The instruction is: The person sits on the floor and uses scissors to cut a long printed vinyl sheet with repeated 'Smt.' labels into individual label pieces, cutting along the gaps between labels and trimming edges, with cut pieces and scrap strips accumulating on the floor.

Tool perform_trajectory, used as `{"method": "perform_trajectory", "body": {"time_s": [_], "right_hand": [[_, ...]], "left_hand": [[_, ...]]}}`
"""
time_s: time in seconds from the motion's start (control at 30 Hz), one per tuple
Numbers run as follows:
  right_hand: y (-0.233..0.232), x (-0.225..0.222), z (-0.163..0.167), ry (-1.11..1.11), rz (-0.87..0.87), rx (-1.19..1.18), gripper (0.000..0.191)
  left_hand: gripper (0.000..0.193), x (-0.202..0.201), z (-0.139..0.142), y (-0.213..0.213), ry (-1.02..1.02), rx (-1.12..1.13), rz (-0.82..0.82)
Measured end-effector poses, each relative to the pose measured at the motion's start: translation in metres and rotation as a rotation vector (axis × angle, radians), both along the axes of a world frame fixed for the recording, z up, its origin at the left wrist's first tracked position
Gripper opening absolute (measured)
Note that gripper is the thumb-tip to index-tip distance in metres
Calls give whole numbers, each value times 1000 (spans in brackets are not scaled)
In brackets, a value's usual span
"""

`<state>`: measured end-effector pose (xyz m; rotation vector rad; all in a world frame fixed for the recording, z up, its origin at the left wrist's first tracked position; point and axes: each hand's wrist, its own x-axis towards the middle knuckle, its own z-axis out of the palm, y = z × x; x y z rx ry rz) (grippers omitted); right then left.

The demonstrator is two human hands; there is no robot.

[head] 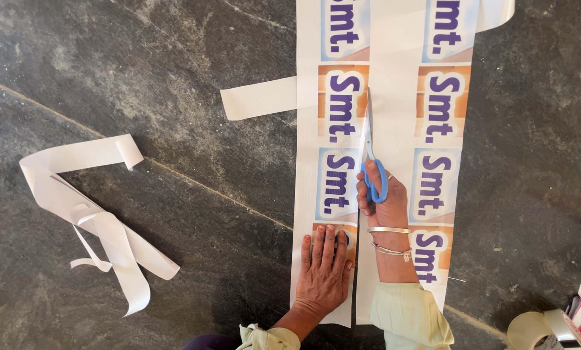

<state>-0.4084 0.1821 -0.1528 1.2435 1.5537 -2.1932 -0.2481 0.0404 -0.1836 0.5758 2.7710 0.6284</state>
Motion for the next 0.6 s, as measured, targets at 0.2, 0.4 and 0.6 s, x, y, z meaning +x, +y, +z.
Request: {"method": "perform_trajectory", "body": {"time_s": [0.2, 0.4, 0.6], "right_hand": [[0, -7, 3, -13, 16, -45, 41], [-3, -9, 6, 28, 12, -6, 43], [-2, -9, 7, 3, 14, -8, 42]], "left_hand": [[61, 2, 2, -2, 5, -6, -1], [62, 5, 7, -3, 14, -21, 0], [62, 7, 7, -3, 14, -20, -3]]}}
